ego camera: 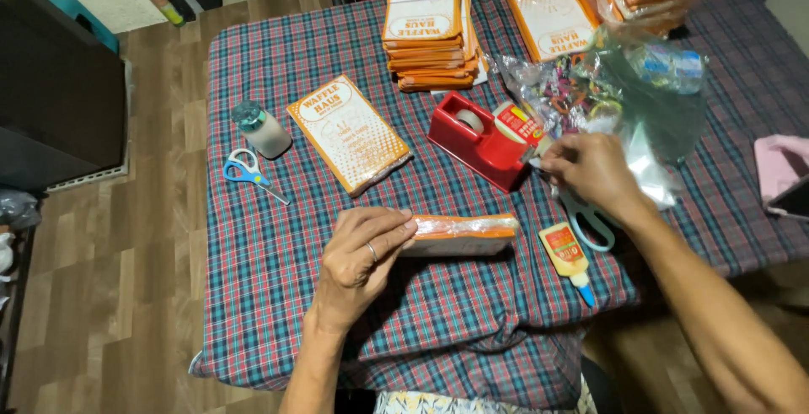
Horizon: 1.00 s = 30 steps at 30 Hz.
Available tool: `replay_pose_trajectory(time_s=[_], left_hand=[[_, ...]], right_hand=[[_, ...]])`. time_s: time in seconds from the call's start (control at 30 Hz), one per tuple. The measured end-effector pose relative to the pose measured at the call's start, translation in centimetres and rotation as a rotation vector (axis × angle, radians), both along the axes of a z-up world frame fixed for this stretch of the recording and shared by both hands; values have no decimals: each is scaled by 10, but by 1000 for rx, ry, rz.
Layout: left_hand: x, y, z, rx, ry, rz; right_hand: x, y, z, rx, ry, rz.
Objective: The person is packaging small items into plastic bags, assembling cardboard boxes, and labeling or documenting the process.
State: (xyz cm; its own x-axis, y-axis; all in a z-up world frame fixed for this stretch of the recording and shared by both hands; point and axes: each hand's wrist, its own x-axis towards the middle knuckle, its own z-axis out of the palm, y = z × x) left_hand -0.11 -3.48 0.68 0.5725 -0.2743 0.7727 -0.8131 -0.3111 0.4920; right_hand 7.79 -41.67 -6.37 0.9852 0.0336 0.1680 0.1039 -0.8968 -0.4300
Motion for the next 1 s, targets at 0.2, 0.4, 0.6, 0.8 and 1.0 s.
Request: replay_pose_trajectory(time_s=[0.2,0.4,0.6,0.8,1.0], left_hand=[[6,9,-5,43,29,-122],[9,11,-9,10,89,-118],[16,17,-16,-70,193,-117],[20,17,-18,-95,376,-143],[26,15,-27,-99,354,-156]], right_hand=[[-44,29,118,-214,-288,210],[-60,127,173,-541,-196,806],[-48,178,171,-871,-186,1033],[-44,200,168,-983,-102,1034],[-37,210,155,-1129,-141,998]])
